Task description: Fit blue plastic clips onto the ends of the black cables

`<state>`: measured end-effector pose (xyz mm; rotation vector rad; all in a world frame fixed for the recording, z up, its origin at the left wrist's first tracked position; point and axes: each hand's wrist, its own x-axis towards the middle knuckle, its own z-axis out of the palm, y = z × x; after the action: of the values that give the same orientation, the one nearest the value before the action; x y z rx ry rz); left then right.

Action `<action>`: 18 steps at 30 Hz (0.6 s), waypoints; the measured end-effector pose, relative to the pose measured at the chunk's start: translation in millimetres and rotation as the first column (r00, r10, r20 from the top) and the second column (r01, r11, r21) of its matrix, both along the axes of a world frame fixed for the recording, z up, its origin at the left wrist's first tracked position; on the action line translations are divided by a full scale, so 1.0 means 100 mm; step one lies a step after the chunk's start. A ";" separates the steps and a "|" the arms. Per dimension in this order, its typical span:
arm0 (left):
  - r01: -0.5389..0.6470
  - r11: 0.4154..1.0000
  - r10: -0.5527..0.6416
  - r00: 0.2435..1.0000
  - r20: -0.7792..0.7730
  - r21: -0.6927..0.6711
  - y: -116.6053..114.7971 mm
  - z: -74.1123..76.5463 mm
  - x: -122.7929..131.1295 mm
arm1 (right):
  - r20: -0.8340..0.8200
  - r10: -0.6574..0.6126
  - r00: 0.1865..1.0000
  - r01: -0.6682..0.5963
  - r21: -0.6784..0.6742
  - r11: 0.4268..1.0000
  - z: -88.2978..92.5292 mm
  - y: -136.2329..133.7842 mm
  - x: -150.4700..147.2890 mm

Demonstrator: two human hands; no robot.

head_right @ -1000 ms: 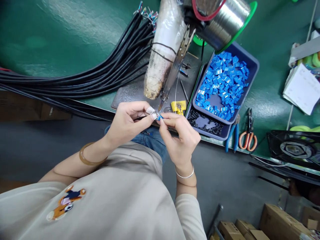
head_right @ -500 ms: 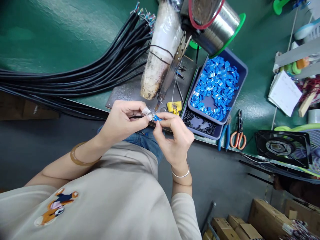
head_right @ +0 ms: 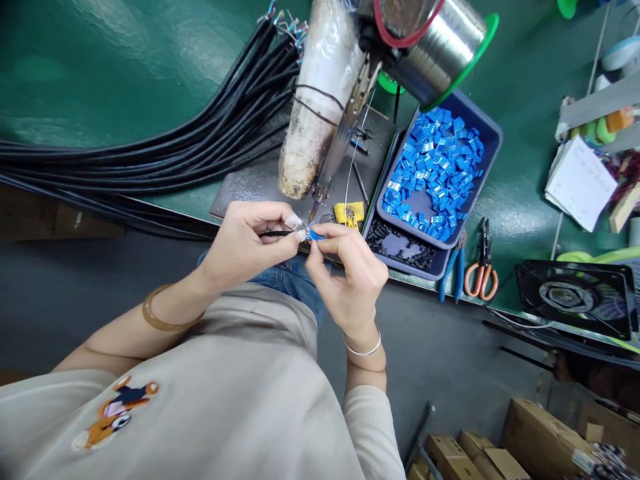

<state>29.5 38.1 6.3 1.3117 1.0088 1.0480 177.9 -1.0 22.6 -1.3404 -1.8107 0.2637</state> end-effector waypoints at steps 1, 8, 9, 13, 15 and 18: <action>0.001 1.000 -0.001 1.000 -0.002 0.001 0.00 0.00 0.00 | 0.000 0.003 1.000 -0.003 0.000 1.000 0.00 0.00 0.00; 0.019 1.000 -0.019 1.000 -0.002 0.018 0.00 -0.01 -0.01 | 0.002 0.008 1.000 -0.008 0.012 1.000 0.00 0.01 0.01; 0.024 1.000 -0.024 1.000 0.002 0.019 0.00 -0.01 -0.01 | 0.010 0.008 1.000 -0.009 0.016 1.000 0.00 0.01 0.01; 0.021 1.000 -0.021 0.999 0.026 0.019 0.01 -0.01 0.00 | 0.055 0.002 0.998 -0.005 0.051 0.999 -0.01 0.02 0.00; 0.002 1.000 -0.003 1.000 0.028 0.025 0.01 -0.01 0.01 | 0.072 -0.004 0.997 0.000 0.067 0.998 -0.01 0.02 -0.01; -0.021 0.999 0.020 0.999 0.025 0.034 0.02 -0.01 0.03 | 0.080 -0.011 0.997 0.004 0.081 0.997 -0.01 0.03 -0.01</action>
<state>32.0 40.0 5.0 1.3155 0.9914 1.0995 177.0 2.2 21.2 -1.3177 -1.8629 0.1328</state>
